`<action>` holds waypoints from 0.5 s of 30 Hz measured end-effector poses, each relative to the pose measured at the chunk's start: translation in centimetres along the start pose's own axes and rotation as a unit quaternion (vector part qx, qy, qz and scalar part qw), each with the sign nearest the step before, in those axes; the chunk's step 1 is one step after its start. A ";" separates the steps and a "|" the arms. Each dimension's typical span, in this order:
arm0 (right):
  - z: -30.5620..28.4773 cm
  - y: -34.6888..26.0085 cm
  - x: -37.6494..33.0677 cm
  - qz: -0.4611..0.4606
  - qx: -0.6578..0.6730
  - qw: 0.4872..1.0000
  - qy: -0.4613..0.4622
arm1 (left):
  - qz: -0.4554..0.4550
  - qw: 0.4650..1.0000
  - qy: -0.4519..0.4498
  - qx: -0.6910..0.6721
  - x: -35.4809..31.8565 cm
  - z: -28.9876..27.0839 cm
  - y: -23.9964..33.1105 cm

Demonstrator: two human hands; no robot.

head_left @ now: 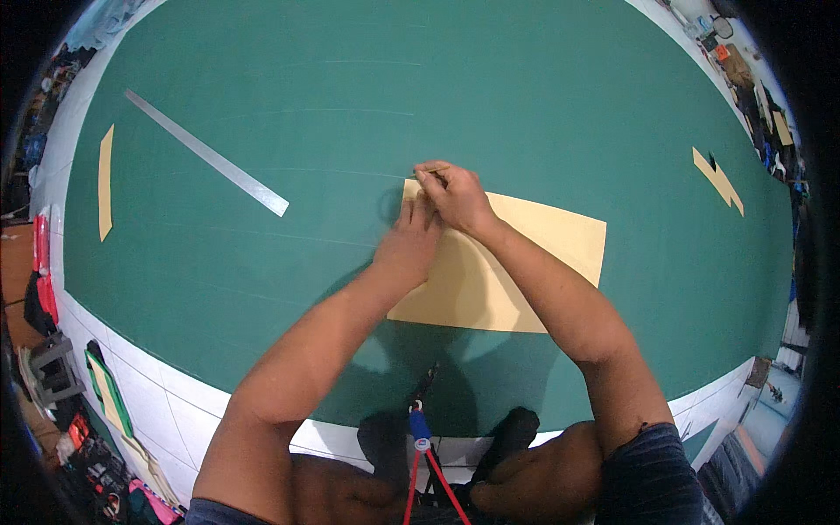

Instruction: The person places a rectangular sheet of light brown paper on a green floor mat and repeatedly marks its edges with a pencil. They reposition the paper several times and continue marking along different sides.

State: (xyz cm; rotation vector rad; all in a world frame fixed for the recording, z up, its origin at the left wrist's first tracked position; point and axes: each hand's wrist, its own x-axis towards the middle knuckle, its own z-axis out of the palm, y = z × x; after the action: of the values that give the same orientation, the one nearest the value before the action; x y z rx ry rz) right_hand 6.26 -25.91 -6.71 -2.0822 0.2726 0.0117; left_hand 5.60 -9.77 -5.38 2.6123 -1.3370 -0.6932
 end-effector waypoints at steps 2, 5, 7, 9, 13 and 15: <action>0.5 0.1 0.2 -0.029 -0.002 1.000 0.005 | 0.008 1.000 0.015 0.018 0.2 1.1 -0.5; 0.7 0.4 0.4 -0.058 -0.018 0.998 0.012 | 0.007 0.999 0.006 0.036 0.8 1.3 -0.4; 0.7 0.4 0.4 -0.069 -0.024 0.997 0.010 | -0.003 1.000 0.012 0.024 0.8 1.4 -0.4; 0.5 0.5 0.3 -0.074 -0.023 0.997 0.005 | -0.003 1.000 -0.009 0.018 0.8 1.0 -0.3; 0.3 1.2 0.3 -0.129 -0.058 0.990 0.013 | -0.004 0.999 -0.037 0.009 0.9 0.1 0.4; 0.7 1.2 0.4 -0.182 -0.080 0.980 0.029 | -0.022 0.999 -0.015 0.025 1.3 1.0 0.2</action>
State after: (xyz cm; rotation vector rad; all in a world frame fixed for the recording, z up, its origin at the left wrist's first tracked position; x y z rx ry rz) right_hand 6.51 -26.01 -8.12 -2.2672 -0.0800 -0.2551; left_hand 5.66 -10.89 -6.64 2.6888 -1.3255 -0.7179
